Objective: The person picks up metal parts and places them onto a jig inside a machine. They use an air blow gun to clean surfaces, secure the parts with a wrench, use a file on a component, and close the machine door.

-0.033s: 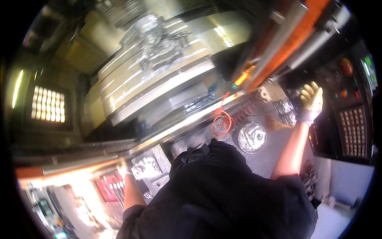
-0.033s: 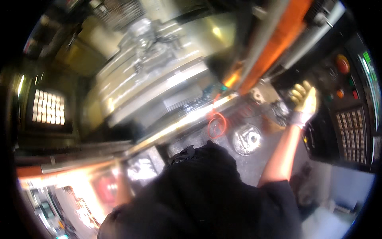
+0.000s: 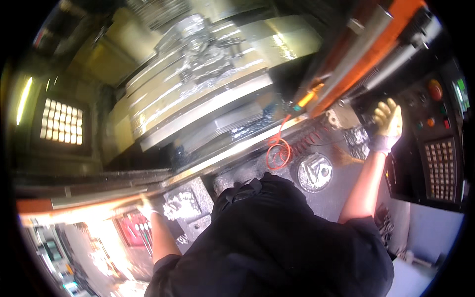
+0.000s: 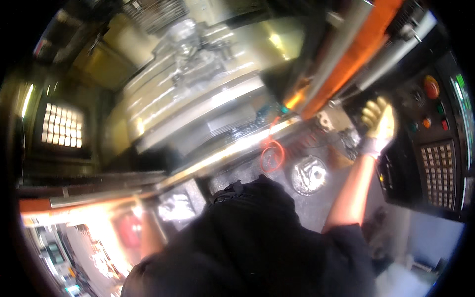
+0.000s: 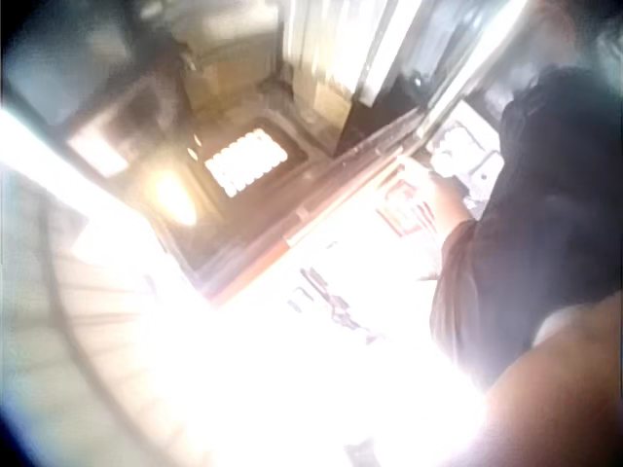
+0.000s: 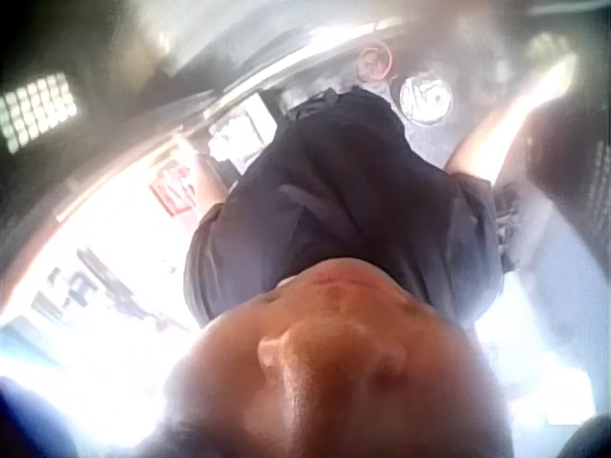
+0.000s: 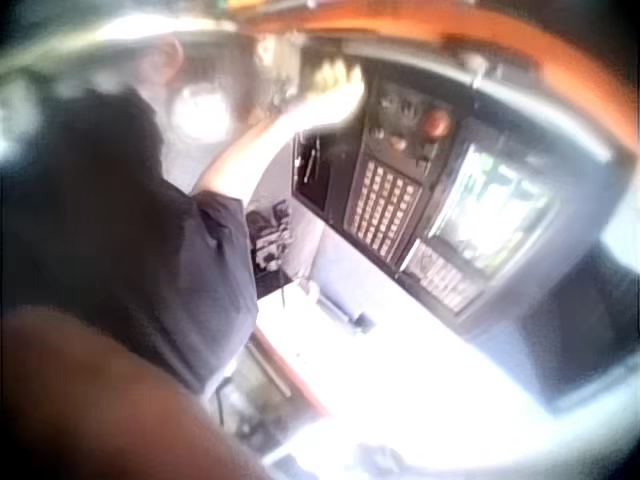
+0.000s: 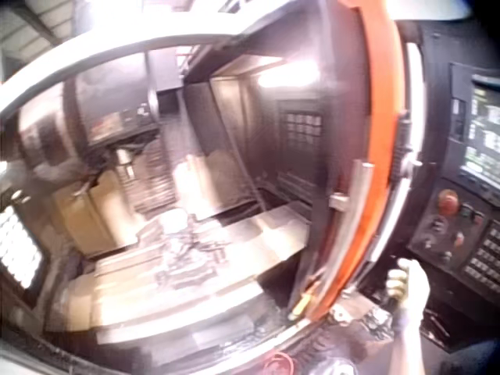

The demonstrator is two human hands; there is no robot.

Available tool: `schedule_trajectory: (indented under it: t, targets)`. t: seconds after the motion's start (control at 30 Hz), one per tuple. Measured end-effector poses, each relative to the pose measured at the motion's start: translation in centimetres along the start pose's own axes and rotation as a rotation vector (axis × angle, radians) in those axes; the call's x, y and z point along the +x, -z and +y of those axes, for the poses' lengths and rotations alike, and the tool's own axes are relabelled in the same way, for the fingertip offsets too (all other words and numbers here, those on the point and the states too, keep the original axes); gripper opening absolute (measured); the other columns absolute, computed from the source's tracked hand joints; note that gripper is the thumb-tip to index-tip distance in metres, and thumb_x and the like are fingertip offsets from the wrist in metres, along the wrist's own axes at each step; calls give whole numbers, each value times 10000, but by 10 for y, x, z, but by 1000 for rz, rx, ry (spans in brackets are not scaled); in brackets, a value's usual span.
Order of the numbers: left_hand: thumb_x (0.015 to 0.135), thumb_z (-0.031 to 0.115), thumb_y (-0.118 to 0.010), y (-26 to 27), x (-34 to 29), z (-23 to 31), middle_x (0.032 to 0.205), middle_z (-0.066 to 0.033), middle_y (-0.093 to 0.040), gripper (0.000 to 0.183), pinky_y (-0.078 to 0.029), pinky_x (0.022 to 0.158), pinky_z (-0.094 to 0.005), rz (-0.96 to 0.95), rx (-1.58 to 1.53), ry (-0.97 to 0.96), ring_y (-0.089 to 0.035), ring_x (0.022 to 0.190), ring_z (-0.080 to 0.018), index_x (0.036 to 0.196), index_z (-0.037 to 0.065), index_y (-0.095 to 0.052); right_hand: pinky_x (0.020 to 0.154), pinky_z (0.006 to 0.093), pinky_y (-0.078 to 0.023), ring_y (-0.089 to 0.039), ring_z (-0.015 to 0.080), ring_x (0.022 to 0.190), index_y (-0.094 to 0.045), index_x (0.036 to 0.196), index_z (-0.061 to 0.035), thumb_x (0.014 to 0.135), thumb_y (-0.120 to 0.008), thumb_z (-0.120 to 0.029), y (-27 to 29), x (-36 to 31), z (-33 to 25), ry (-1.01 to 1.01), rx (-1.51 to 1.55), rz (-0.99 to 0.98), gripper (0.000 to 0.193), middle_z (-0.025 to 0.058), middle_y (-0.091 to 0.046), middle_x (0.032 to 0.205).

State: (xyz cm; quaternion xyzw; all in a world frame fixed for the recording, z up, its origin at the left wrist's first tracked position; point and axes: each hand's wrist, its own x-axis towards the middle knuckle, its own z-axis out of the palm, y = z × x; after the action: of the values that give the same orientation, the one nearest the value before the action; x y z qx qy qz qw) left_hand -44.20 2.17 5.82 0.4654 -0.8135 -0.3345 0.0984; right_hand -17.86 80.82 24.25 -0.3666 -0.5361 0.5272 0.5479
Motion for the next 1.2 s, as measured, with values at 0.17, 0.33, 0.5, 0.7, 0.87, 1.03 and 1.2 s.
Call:
schedule_trajectory:
  t: [0.17,0.33,0.5,0.7,0.87,1.03,1.2]
  targets:
    - [961,614,-596,155,121,68,1567,-207,-432,839,-358,1203,-425,226,-449,-508,-446,1424,-359,1520,16,-414,863,313,-545,-667,216,1066,-589,1349,6,1079,-479,-441,-161,9,-48,609,-216,-255,533,142,-691,1166]
    - [939,545,-661,148,110,151,1235,-158,-614,683,-428,1054,-443,-79,-1002,-457,-588,1049,-246,1352,9,-567,811,432,-566,-615,236,819,-606,1234,52,1002,-601,-490,-223,42,-115,84,312,-248,590,72,-606,824]
    - [873,603,-713,141,80,151,1011,-111,-672,690,-509,872,-413,-133,-914,-447,-621,824,-206,1226,14,-645,751,417,-587,-584,183,719,-647,1117,32,943,-709,-457,-241,1,-124,59,284,-205,523,42,-582,792]
    - [967,512,-648,128,-48,174,701,-51,-616,443,-531,728,-309,-414,-709,-523,-606,651,-139,783,110,-608,734,387,-591,-604,143,731,-672,1083,-22,974,-710,-319,-254,-101,-128,300,185,-479,318,20,-596,772]
    - [994,306,-669,81,-77,169,714,-53,-672,271,-523,615,-301,-812,-693,-632,-639,631,-128,884,59,-674,671,323,-553,-589,146,614,-700,1039,25,1007,-647,-252,-288,-182,-147,460,81,-682,284,61,-607,667]
    - [923,248,-739,46,-145,209,635,-12,-628,259,-468,531,-311,-1077,-498,-890,-572,550,-100,748,79,-652,641,274,-524,-645,131,667,-712,1080,20,974,-664,-148,-315,-259,-167,436,78,-800,204,59,-684,782]
    - [946,256,-736,27,-189,224,633,2,-586,251,-457,514,-302,-1291,-493,-980,-570,566,-109,806,62,-662,790,296,-564,-670,121,882,-673,1158,-35,900,-775,-160,-313,-283,-174,295,125,-917,304,65,-722,1003]
